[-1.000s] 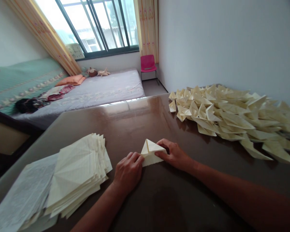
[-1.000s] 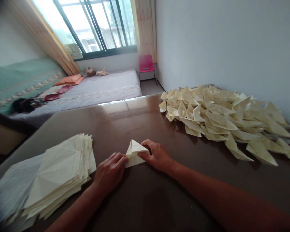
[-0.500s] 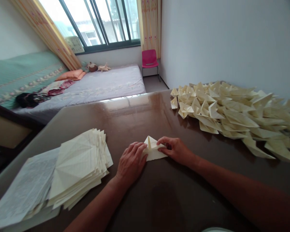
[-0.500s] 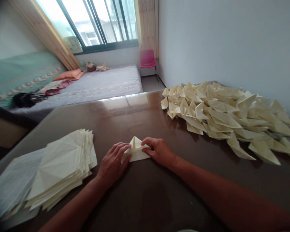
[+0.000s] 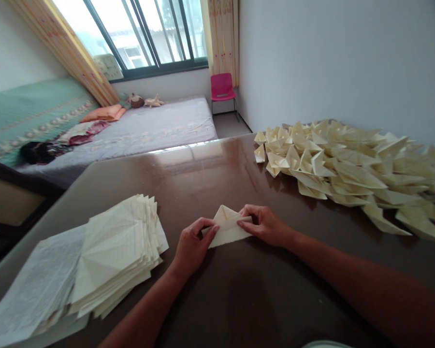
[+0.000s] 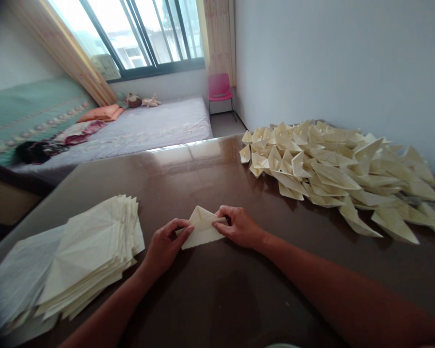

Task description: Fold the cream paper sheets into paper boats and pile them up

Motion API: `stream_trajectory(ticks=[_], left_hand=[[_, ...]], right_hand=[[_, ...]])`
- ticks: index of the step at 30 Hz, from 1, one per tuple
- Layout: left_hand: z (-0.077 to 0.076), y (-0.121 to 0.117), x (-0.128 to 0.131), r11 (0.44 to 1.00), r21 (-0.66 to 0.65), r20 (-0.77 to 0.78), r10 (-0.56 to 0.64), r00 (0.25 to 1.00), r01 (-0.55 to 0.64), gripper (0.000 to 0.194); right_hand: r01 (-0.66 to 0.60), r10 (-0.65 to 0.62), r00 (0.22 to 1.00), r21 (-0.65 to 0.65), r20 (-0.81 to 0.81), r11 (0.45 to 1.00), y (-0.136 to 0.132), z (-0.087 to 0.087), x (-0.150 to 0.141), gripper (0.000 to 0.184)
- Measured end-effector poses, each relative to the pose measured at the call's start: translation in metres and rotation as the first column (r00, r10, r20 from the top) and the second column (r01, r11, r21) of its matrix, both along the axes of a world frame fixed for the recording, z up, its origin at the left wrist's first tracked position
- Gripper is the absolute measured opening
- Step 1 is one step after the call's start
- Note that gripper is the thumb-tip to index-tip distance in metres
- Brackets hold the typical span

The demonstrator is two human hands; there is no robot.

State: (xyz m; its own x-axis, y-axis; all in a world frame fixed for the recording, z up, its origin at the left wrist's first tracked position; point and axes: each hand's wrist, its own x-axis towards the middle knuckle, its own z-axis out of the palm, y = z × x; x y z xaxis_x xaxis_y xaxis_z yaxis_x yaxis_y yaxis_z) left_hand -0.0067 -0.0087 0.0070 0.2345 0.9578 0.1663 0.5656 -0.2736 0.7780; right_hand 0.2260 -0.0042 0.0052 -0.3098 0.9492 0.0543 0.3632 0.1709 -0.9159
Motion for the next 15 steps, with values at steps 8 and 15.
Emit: stream_trajectory(ticks=[8,15], left_hand=[[0.001,-0.003,0.002,0.999,-0.011,0.068,0.033,0.997,-0.033,0.04],[0.012,-0.012,0.008,0.995,0.089,0.051,-0.055,0.997,0.051,0.013]], right_hand=[[0.061,-0.088,0.965,-0.116,-0.248,0.991,-0.001,0.008,-0.007,0.034],[0.065,-0.051,0.982,0.074,-0.181,0.995,-0.017,0.018,-0.016,0.031]])
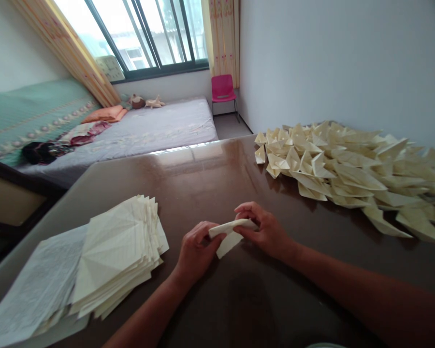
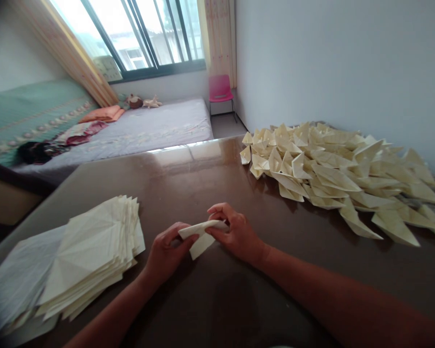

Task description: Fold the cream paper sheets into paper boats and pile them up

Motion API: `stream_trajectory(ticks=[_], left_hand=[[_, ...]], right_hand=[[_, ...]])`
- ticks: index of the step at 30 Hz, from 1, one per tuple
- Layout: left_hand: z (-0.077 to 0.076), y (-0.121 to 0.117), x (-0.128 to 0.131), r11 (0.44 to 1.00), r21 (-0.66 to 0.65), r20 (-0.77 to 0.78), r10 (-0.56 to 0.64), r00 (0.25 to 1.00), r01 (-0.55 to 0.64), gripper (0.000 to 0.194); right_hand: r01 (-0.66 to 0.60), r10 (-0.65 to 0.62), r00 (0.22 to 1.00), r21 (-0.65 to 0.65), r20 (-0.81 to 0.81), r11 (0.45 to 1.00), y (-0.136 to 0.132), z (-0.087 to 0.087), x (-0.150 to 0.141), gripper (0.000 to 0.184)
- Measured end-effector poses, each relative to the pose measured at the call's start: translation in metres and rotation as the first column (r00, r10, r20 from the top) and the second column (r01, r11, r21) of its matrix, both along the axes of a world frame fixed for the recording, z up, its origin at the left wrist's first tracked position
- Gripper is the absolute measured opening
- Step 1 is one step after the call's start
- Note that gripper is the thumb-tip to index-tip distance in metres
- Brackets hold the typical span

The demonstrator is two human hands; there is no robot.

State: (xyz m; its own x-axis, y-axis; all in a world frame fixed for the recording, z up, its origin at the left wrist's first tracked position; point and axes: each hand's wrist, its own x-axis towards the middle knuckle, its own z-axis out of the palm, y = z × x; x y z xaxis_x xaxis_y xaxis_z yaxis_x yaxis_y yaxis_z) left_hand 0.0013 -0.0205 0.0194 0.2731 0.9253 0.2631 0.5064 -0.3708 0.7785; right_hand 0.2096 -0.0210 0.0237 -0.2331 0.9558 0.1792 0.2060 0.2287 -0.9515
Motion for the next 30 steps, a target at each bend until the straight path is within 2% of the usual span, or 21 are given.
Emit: stream_trajectory(ticks=[4,6,8,10,12,14,17,19,23,28,30], left_hand=[[-0.003,-0.003,0.004,0.972,-0.231,0.219,0.102,0.971,-0.05,0.022],[-0.008,-0.003,0.006,0.959,-0.284,0.301,0.081,0.95,0.009,0.028],[-0.011,-0.001,0.006,0.969,-0.247,0.306,0.052,0.95,0.026,0.031],[-0.011,0.001,0.004,0.995,-0.091,0.218,0.06,0.974,-0.041,0.034],[-0.008,0.004,-0.002,0.984,0.153,0.068,0.084,0.994,-0.094,0.036],[-0.004,0.007,-0.008,0.931,0.365,-0.102,0.052,0.993,-0.011,0.031],[0.001,0.009,-0.014,0.844,0.497,-0.322,-0.038,0.946,0.203,0.024],[0.001,0.01,-0.015,0.823,0.49,-0.449,-0.043,0.892,0.286,0.024],[-0.002,0.011,-0.015,0.859,0.359,-0.599,-0.088,0.796,0.365,0.024],[0.002,0.013,-0.02,0.884,0.243,-0.638,-0.165,0.752,0.4,0.024],[0.003,0.015,-0.023,0.898,0.205,-0.612,-0.192,0.767,0.389,0.023]], right_hand=[[-0.141,0.134,0.99,-0.154,-0.052,0.978,-0.001,-0.009,-0.005,0.03],[-0.167,0.167,0.986,-0.137,-0.014,0.976,-0.002,-0.009,-0.006,0.027],[-0.106,0.109,0.989,-0.038,0.096,0.994,-0.002,-0.007,-0.005,0.023],[-0.048,0.006,0.964,0.152,0.265,0.987,-0.002,-0.004,0.0,0.021],[-0.071,-0.11,0.882,0.361,0.457,0.93,0.0,-0.002,0.006,0.021],[-0.164,-0.19,0.776,0.483,0.602,0.86,0.002,-0.001,0.012,0.022],[-0.272,-0.223,0.672,0.515,0.706,0.813,0.006,-0.001,0.017,0.025],[-0.348,-0.197,0.607,0.48,0.77,0.805,0.009,-0.002,0.018,0.026],[-0.479,-0.086,0.482,0.345,0.872,0.807,0.012,-0.001,0.019,0.024],[-0.466,-0.073,0.468,0.317,0.88,0.826,0.006,0.003,0.02,0.028],[-0.435,-0.058,0.495,0.304,0.867,0.847,0.006,0.004,0.022,0.025]])
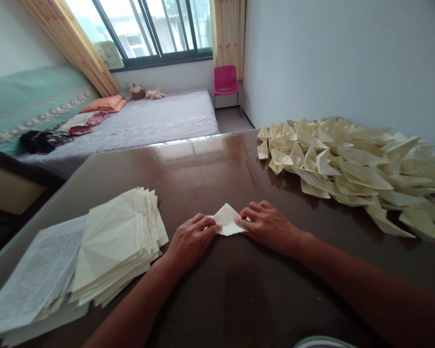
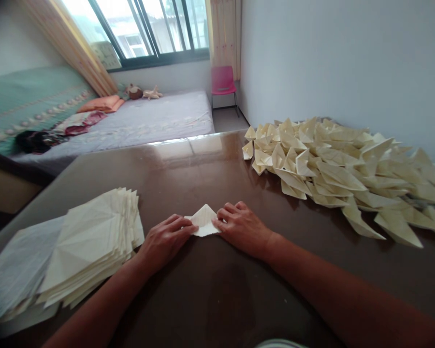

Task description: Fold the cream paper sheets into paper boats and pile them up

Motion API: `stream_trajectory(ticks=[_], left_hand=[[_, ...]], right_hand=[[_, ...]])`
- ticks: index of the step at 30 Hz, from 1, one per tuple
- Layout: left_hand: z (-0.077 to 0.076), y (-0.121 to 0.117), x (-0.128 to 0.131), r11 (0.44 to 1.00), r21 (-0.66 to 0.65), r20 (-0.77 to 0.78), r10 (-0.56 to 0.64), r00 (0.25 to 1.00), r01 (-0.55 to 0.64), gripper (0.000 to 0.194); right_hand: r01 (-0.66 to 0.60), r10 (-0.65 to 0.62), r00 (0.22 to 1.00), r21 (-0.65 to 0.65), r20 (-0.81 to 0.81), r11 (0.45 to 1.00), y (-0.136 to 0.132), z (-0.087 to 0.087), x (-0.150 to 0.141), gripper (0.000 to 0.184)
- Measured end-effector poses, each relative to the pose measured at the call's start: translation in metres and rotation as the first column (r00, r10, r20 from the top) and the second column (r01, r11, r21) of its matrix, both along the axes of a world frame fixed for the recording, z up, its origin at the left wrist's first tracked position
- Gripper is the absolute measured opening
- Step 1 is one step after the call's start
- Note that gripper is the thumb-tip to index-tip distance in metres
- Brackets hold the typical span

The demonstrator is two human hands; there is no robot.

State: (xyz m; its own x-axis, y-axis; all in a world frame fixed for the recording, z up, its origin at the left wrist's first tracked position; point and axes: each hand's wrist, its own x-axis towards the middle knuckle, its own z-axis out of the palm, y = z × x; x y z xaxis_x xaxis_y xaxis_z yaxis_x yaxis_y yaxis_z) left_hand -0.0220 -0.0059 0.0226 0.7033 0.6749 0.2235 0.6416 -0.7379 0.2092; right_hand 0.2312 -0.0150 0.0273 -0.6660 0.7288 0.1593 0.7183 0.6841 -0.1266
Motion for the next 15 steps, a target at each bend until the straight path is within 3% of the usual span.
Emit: stream_trajectory(ticks=[8,12,15], left_hand=[[-0.011,0.012,-0.003,0.945,-0.265,0.181,0.244,0.953,-0.192,0.027],[-0.014,0.014,0.002,0.885,-0.31,0.118,0.397,0.91,-0.346,0.03],[-0.015,0.015,0.006,0.868,-0.295,0.106,0.445,0.889,-0.399,0.03]], right_hand=[[0.06,-0.176,0.916,-0.311,-0.36,0.948,0.014,-0.016,0.01,0.026],[0.213,-0.333,0.896,-0.374,-0.294,0.903,0.014,-0.017,0.005,0.023],[0.317,-0.399,0.893,-0.34,-0.208,0.886,0.013,-0.014,-0.001,0.02]])
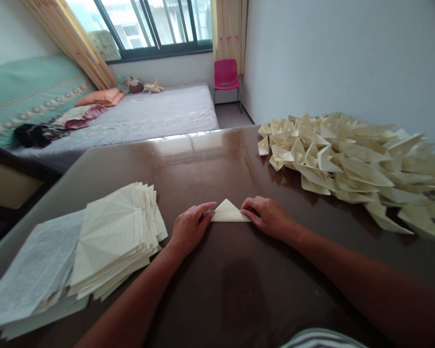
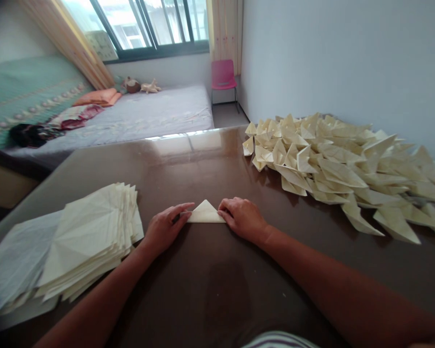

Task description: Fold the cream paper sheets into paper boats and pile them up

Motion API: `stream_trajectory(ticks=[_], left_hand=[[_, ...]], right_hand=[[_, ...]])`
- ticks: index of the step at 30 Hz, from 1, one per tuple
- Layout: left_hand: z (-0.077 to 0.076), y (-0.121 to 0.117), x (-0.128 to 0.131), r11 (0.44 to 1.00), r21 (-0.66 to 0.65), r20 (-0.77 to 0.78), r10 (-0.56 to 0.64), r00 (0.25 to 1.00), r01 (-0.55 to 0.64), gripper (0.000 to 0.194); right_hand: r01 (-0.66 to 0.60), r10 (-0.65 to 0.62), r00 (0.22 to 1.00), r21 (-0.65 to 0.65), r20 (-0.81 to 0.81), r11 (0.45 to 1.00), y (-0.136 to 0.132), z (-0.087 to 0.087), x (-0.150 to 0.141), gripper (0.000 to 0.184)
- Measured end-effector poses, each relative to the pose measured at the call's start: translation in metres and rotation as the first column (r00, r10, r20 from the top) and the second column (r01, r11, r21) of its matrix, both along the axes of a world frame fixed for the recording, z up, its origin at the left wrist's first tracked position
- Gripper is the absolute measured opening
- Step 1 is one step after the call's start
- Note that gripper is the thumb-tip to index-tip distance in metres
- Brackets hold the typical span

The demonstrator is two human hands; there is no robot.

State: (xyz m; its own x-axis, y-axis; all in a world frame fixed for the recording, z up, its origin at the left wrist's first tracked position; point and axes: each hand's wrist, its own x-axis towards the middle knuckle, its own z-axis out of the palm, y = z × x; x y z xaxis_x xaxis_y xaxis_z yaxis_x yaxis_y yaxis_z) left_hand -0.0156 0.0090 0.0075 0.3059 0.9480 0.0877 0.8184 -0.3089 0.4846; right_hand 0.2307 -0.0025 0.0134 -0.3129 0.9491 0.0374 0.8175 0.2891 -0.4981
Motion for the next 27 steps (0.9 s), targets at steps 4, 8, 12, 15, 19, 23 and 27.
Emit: stream_trajectory(ticks=[4,8,12,15,19,23,27], left_hand=[[-0.001,0.0,0.005,0.998,0.066,-0.014,0.004,1.0,-0.003,0.027],[-0.001,0.0,0.007,0.993,0.11,-0.091,0.042,0.995,-0.032,0.025],[0.0,0.0,0.008,0.991,0.133,-0.164,0.031,0.986,-0.009,0.025],[0.001,-0.001,0.008,0.989,0.145,-0.219,0.015,0.976,0.018,0.026],[-0.001,-0.002,0.007,0.985,0.163,-0.241,-0.018,0.97,0.059,0.027],[-0.001,-0.004,0.005,0.946,0.284,-0.298,-0.066,0.952,0.154,0.028],[0.004,-0.01,0.007,0.838,0.31,-0.386,-0.321,0.865,0.45,0.034]], right_hand=[[0.002,-0.006,0.995,0.038,0.098,0.999,-0.002,0.005,-0.005,0.019],[0.028,-0.036,0.989,0.056,0.145,0.998,-0.002,0.005,-0.008,0.018],[0.034,-0.048,0.983,0.081,0.179,0.996,-0.001,0.004,-0.009,0.018],[0.017,-0.03,0.982,0.073,0.187,0.997,-0.001,0.004,-0.008,0.018],[0.005,-0.011,0.99,0.048,0.142,0.999,0.0,0.004,-0.005,0.017],[-0.021,0.012,0.99,0.058,0.144,0.998,0.0,0.005,-0.005,0.016],[-0.059,0.041,0.983,0.099,0.177,0.993,-0.001,0.005,-0.007,0.017]])
